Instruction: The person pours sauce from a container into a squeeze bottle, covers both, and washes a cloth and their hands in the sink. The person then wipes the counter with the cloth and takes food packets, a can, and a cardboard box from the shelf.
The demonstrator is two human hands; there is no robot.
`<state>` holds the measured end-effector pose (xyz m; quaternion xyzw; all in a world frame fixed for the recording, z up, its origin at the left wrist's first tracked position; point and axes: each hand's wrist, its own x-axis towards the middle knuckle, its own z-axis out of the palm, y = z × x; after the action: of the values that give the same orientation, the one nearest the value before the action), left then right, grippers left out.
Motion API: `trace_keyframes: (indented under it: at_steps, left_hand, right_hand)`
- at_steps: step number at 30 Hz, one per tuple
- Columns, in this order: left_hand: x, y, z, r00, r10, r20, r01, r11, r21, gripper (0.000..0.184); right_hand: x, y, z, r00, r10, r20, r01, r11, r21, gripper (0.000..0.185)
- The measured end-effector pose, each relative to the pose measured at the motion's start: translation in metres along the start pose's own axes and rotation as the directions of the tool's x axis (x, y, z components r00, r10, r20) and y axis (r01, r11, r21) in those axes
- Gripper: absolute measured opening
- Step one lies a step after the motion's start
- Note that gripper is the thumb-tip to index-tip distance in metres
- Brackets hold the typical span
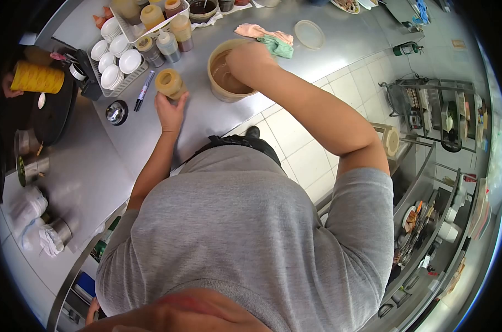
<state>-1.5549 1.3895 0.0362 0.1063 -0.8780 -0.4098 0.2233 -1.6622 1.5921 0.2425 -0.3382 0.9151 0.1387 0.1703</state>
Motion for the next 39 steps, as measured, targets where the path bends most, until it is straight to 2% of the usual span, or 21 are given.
trace_keyframes:
  at_steps: [2,5,8,11,14,17,20,23,26,29,32,35,38,39]
  left_hand:
    - [0.000,0.000,0.000,1.000,0.008,-0.002,-0.008,1.000,0.010,0.064]
    - [-0.001,0.000,0.003,1.000,0.013,-0.009,-0.012,1.000,0.003,0.063]
    - [0.000,0.000,0.002,1.000,0.016,-0.003,-0.016,1.000,-0.003,0.062]
    - [0.000,0.005,-0.003,1.000,0.006,0.003,-0.006,1.000,0.003,0.061]
    - [0.000,0.003,0.002,1.000,0.023,-0.017,-0.023,1.000,0.005,0.060]
    - [0.000,0.002,0.000,0.999,0.025,-0.020,-0.025,1.000,0.011,0.059]
    - [-0.002,0.003,0.001,1.000,0.013,-0.019,-0.013,1.000,0.010,0.059]
    - [0.000,0.003,0.002,1.000,0.007,-0.008,-0.007,1.000,0.009,0.059]
    - [-0.001,0.005,0.000,1.000,0.007,-0.024,-0.007,1.000,0.010,0.057]
    - [-0.001,0.008,-0.001,1.000,0.013,-0.023,-0.014,1.000,-0.011,0.057]
    - [0.000,0.009,-0.001,1.000,0.015,-0.013,-0.015,1.000,-0.019,0.057]
    - [-0.002,0.007,-0.001,1.000,0.009,-0.028,-0.009,1.000,-0.003,0.057]
    - [0.000,0.010,-0.001,1.000,0.018,-0.019,-0.018,1.000,0.006,0.058]
    - [0.000,0.010,-0.003,1.000,0.017,-0.014,-0.017,1.000,0.011,0.058]
  right_hand:
    - [-0.005,-0.001,0.004,0.996,-0.073,0.042,0.074,0.997,-0.025,0.022]
    - [0.000,0.002,0.014,0.994,-0.068,-0.087,0.076,0.993,0.094,0.021]
    - [-0.003,0.002,0.004,0.999,0.049,-0.005,-0.049,0.999,-0.022,0.017]
    - [-0.007,0.001,0.003,0.992,-0.123,0.039,0.124,0.992,-0.019,0.014]
    - [-0.001,0.002,0.002,1.000,-0.002,-0.013,0.002,1.000,0.018,0.012]
    - [-0.007,0.001,0.006,0.999,0.052,0.006,-0.052,0.998,0.034,0.012]
    - [0.000,0.001,0.016,0.999,-0.019,0.037,0.015,0.994,0.105,0.013]
    - [-0.003,0.001,0.001,0.998,0.060,0.012,-0.060,0.998,0.030,0.015]
    - [-0.006,0.001,0.008,0.998,0.037,0.041,-0.039,0.998,0.042,0.017]
    - [-0.003,0.000,0.014,0.997,-0.026,-0.070,0.031,0.997,0.066,0.018]
    - [-0.008,-0.002,-0.004,0.995,0.102,0.024,-0.103,0.994,0.033,0.019]
    - [-0.005,0.003,0.015,0.995,-0.095,-0.026,0.096,0.995,0.029,0.017]
    - [0.004,0.004,0.018,0.990,0.004,-0.141,0.014,0.991,0.133,0.014]
    - [0.002,0.002,0.015,0.987,0.018,-0.163,-0.001,0.994,0.106,0.013]
